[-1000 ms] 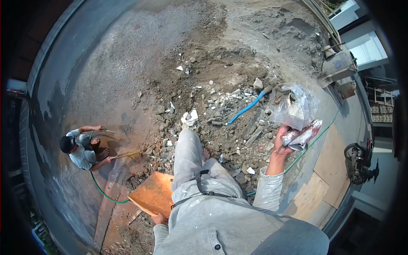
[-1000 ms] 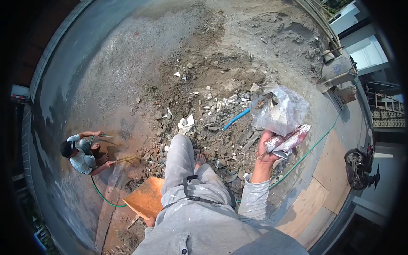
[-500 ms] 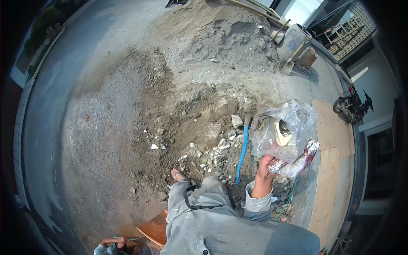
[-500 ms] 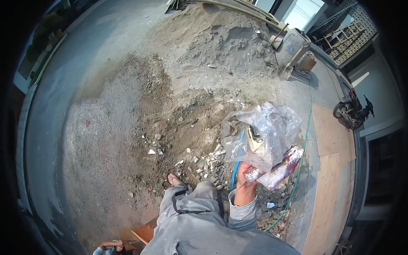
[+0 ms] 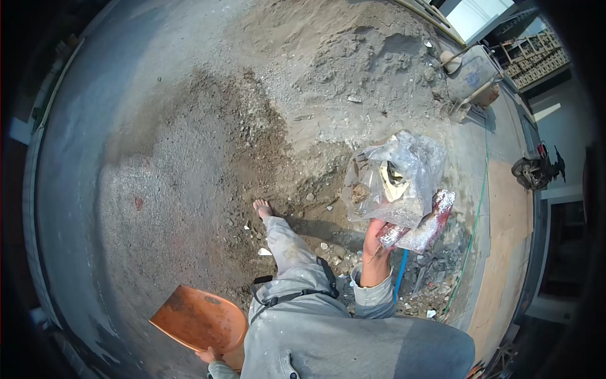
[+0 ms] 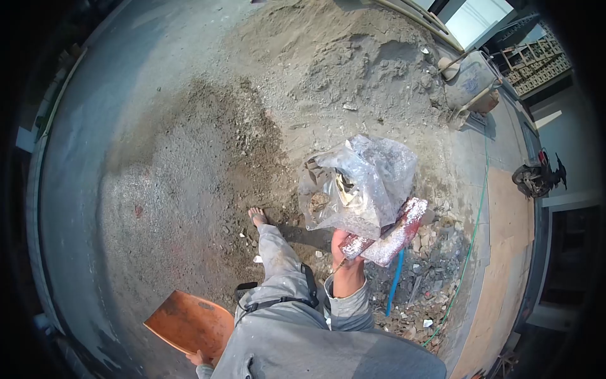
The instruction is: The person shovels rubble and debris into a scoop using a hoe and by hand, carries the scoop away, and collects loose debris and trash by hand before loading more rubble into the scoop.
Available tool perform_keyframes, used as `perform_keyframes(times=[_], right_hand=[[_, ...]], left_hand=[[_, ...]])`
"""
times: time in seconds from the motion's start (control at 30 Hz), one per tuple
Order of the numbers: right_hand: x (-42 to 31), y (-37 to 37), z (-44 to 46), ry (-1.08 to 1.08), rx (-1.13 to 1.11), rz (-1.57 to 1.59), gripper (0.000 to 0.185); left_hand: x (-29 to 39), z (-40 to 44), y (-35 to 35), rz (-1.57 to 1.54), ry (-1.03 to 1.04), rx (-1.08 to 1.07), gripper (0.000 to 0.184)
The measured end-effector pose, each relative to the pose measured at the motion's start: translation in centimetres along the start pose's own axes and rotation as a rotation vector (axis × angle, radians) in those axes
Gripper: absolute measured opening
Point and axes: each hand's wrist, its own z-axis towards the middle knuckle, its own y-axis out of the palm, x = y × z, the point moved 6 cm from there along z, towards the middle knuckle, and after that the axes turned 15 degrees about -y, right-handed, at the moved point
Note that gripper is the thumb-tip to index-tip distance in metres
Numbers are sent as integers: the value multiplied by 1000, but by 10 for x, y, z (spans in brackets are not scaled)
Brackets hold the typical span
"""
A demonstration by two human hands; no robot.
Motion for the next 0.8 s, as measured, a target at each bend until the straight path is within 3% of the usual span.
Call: perform_keyframes(times=[0.03,0.07,0.13,0.17,0.2,0.27,0.3,0.47,0.6,0.8], right_hand=[[-17,21,41,-141,125,45,40],[-32,47,73,-140,184,154,39],[-58,90,127,-115,244,270,38],[-70,106,148,-87,245,277,37],[-82,122,168,-59,246,284,37],[-115,155,220,-45,186,409,38],[-128,172,245,-48,186,443,38],[-182,262,342,-6,179,567,39],[-228,360,424,22,191,643,40],[-303,499,540,164,185,805,40]], left_hand=[[37,-19,29,-177,-71,-90,60],[64,-12,53,-202,-76,-72,60],[118,13,68,-123,-39,109,60],[139,16,92,-341,-64,-63,60],[162,21,90,-336,-77,-67,60],[211,37,126,-243,-488,-245,59],[236,46,144,-210,-537,-294,58],[333,98,226,-170,-611,-306,56],[435,120,307,-43,-556,-389,55],[633,163,378,78,-453,-428,54]])
